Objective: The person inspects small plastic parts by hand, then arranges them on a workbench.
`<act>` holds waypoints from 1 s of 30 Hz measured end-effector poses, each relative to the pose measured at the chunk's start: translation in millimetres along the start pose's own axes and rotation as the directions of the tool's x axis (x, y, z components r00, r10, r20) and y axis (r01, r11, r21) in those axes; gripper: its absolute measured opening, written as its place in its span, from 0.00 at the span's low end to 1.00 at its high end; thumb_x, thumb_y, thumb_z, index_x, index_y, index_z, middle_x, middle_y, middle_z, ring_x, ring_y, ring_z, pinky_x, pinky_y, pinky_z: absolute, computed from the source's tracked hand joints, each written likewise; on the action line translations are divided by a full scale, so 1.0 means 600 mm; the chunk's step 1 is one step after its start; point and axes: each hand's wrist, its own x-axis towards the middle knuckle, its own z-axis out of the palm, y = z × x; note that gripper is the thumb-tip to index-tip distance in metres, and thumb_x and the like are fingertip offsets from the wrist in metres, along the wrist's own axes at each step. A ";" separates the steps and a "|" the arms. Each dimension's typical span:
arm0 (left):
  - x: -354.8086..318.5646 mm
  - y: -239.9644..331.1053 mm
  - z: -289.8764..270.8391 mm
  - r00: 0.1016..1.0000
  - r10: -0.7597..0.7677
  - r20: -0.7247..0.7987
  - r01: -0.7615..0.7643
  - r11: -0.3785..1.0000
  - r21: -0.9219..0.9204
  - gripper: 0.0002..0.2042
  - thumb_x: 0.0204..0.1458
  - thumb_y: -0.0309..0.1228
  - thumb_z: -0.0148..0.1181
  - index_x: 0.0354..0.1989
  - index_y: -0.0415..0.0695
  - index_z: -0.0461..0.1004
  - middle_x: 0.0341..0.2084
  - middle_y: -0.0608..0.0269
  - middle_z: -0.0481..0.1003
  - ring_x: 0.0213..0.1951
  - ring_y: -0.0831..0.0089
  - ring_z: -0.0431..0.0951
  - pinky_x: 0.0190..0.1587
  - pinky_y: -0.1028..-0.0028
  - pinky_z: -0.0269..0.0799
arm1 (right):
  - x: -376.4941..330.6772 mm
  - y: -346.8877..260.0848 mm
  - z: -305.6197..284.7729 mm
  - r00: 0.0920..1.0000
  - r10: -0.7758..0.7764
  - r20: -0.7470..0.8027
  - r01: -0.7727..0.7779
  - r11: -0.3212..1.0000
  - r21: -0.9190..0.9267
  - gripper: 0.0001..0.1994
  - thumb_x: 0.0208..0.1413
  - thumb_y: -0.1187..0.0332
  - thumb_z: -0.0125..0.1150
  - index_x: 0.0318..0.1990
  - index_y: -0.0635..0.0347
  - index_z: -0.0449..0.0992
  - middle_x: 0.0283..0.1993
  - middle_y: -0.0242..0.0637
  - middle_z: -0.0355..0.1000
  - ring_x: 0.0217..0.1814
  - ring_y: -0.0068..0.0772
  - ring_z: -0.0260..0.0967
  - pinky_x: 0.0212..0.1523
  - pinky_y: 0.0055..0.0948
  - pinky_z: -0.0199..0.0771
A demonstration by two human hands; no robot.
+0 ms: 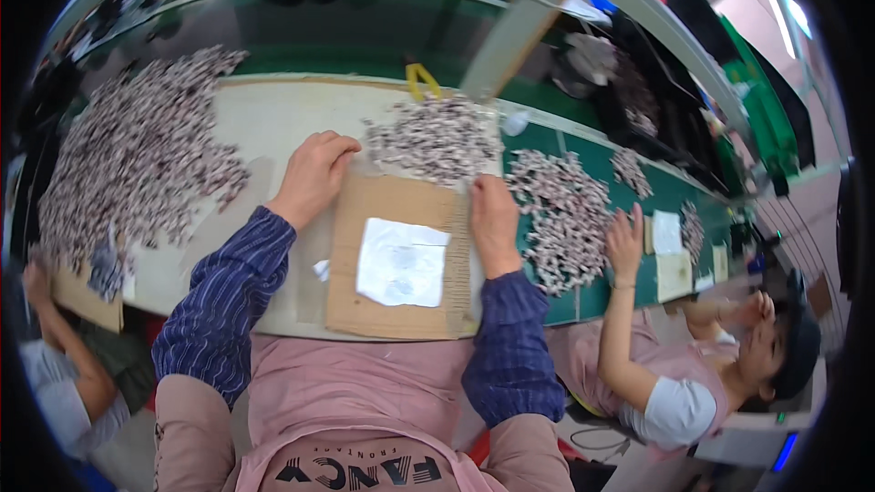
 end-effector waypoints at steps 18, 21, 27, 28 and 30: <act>0.038 -0.074 0.003 0.982 -0.048 0.181 0.000 0.966 0.257 0.05 0.52 0.24 0.61 0.36 0.40 0.74 0.32 0.48 0.72 0.40 0.48 0.73 0.43 0.57 0.69 | -0.021 -0.024 0.001 0.994 0.113 0.008 -0.112 0.992 -0.056 0.03 0.57 0.74 0.57 0.36 0.62 0.69 0.35 0.46 0.66 0.40 0.52 0.70 0.39 0.47 0.72; 0.031 -0.085 0.018 0.998 -0.017 0.057 0.001 0.964 0.267 0.06 0.50 0.20 0.62 0.35 0.39 0.72 0.32 0.50 0.71 0.38 0.51 0.73 0.41 0.59 0.70 | -0.024 -0.024 0.001 0.995 0.096 -0.017 -0.097 0.993 -0.071 0.04 0.57 0.74 0.58 0.35 0.62 0.69 0.35 0.46 0.66 0.40 0.52 0.70 0.38 0.47 0.72; 0.005 -0.165 -0.004 0.968 -0.247 0.036 0.249 0.968 -0.031 0.07 0.54 0.24 0.61 0.40 0.38 0.73 0.27 0.68 0.69 0.29 0.76 0.70 0.32 0.73 0.68 | -0.020 -0.027 0.011 0.994 0.079 -0.070 -0.077 0.997 0.029 0.04 0.58 0.75 0.54 0.35 0.62 0.65 0.34 0.48 0.67 0.37 0.52 0.71 0.36 0.48 0.71; -0.003 -0.159 -0.014 0.928 -0.371 0.027 0.366 0.898 -0.243 0.06 0.57 0.27 0.61 0.40 0.39 0.73 0.27 0.70 0.69 0.29 0.80 0.69 0.32 0.76 0.67 | -0.021 -0.023 0.011 0.989 0.116 -0.091 -0.110 0.991 0.072 0.04 0.58 0.75 0.56 0.36 0.63 0.66 0.34 0.48 0.69 0.37 0.54 0.71 0.36 0.47 0.71; -0.021 -0.133 -0.031 0.855 -0.512 0.080 0.462 0.683 -0.566 0.08 0.64 0.33 0.55 0.42 0.41 0.74 0.30 0.71 0.72 0.29 0.85 0.69 0.31 0.82 0.65 | -0.021 -0.021 0.007 0.982 0.151 -0.110 -0.138 0.984 0.113 0.05 0.58 0.76 0.57 0.36 0.63 0.67 0.35 0.49 0.71 0.36 0.56 0.71 0.36 0.46 0.71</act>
